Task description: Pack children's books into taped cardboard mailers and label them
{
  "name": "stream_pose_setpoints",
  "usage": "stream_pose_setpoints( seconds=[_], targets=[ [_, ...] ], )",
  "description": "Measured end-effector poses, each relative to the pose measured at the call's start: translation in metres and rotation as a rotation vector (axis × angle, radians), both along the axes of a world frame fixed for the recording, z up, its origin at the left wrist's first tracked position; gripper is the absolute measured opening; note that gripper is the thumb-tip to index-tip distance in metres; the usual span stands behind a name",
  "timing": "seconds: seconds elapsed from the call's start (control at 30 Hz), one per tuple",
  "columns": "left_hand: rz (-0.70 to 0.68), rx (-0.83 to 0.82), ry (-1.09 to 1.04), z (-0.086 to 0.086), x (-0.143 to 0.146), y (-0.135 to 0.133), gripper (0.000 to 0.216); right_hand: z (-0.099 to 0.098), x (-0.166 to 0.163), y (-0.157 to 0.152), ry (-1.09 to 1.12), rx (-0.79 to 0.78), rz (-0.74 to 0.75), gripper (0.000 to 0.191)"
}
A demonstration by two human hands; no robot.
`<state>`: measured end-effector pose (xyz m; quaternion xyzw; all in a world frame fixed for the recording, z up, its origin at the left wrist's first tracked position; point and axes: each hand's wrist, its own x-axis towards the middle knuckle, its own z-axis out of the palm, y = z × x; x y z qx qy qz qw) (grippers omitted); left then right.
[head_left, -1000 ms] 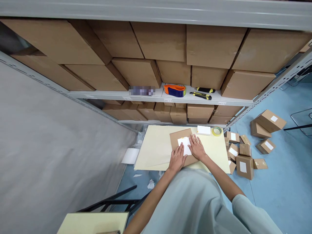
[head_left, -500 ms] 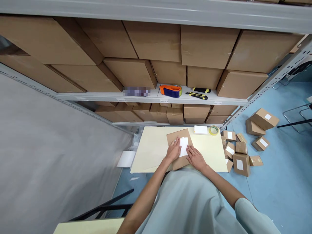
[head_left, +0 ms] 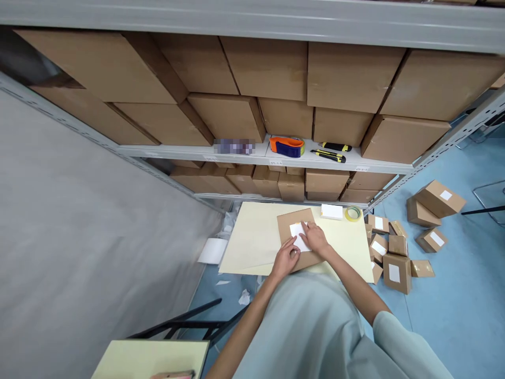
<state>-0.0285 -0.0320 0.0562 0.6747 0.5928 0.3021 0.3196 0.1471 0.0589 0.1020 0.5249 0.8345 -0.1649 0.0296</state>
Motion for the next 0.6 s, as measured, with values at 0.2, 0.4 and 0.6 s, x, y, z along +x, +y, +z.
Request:
stream_pose_setpoints(
  seconds=[0.2, 0.4, 0.6],
  targets=[
    [0.051, -0.018, -0.039, -0.001, 0.003, 0.001, 0.021, -0.001, -0.004, 0.000, -0.012, -0.010, -0.019, 0.058],
    [0.058, 0.001, -0.028, 0.002, 0.002, 0.003, 0.016, -0.007, 0.010, -0.036, 0.029, 0.030, 0.068, 0.062],
    [0.055, -0.004, -0.045, 0.002, -0.002, 0.009, 0.018, -0.009, 0.019, -0.057, 0.066, 0.010, 0.097, 0.063]
  ],
)
